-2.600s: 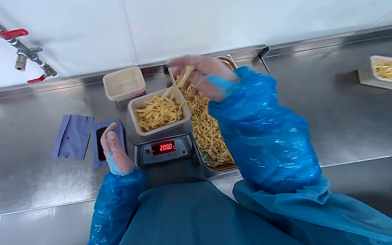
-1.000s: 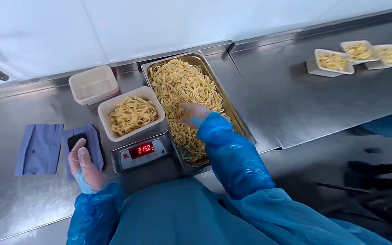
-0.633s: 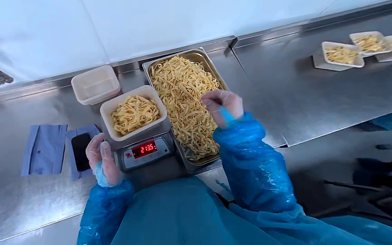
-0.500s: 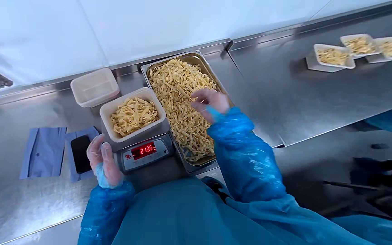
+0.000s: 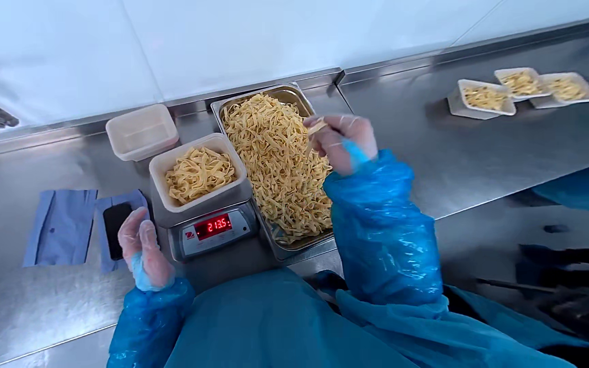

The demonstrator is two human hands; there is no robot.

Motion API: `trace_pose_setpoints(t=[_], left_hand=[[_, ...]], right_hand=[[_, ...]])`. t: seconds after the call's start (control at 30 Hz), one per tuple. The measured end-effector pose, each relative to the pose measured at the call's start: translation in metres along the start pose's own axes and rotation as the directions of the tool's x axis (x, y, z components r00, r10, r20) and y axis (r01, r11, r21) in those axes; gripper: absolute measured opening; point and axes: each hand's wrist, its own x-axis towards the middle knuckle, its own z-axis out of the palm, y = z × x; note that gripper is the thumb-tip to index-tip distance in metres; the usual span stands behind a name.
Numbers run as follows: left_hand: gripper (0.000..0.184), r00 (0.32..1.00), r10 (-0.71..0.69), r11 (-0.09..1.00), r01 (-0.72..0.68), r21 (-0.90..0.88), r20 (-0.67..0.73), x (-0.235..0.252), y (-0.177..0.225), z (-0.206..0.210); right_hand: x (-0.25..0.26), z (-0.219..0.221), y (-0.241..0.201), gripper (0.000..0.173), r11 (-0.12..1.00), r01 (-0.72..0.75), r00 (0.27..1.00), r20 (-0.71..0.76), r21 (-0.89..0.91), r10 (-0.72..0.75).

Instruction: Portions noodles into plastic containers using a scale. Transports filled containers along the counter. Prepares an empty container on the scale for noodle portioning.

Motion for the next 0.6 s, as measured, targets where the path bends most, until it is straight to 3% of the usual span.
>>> trace_pose_setpoints(t=[0.1,0.23,0.37,0.6], left_hand=[[0.038,0.996,0.083,0.996,-0.082,-0.028,0.040,0.002,-0.003,0.002],[0.038,0.995,0.080,0.997,-0.079,-0.017,0.055,0.001,0.002,0.003],[0.037,0.996,0.082,0.997,-0.081,-0.016,0.028,0.000,-0.001,-0.001],[0.037,0.998,0.053,0.999,-0.053,-0.012,-0.017,0.000,-0.004,-0.005]], right_hand=[[0.008,-0.006,-0.046,0.021,0.921,0.232,0.972,-0.045,0.312,-0.230],[0.022,0.001,-0.102,0.020,0.713,0.438,0.871,-0.064,0.548,-0.487],[0.030,0.021,-0.146,0.019,0.606,0.458,0.807,-0.018,0.651,-0.590],[0.037,0.051,-0.180,0.019,0.644,0.388,0.800,0.104,0.659,-0.590]])
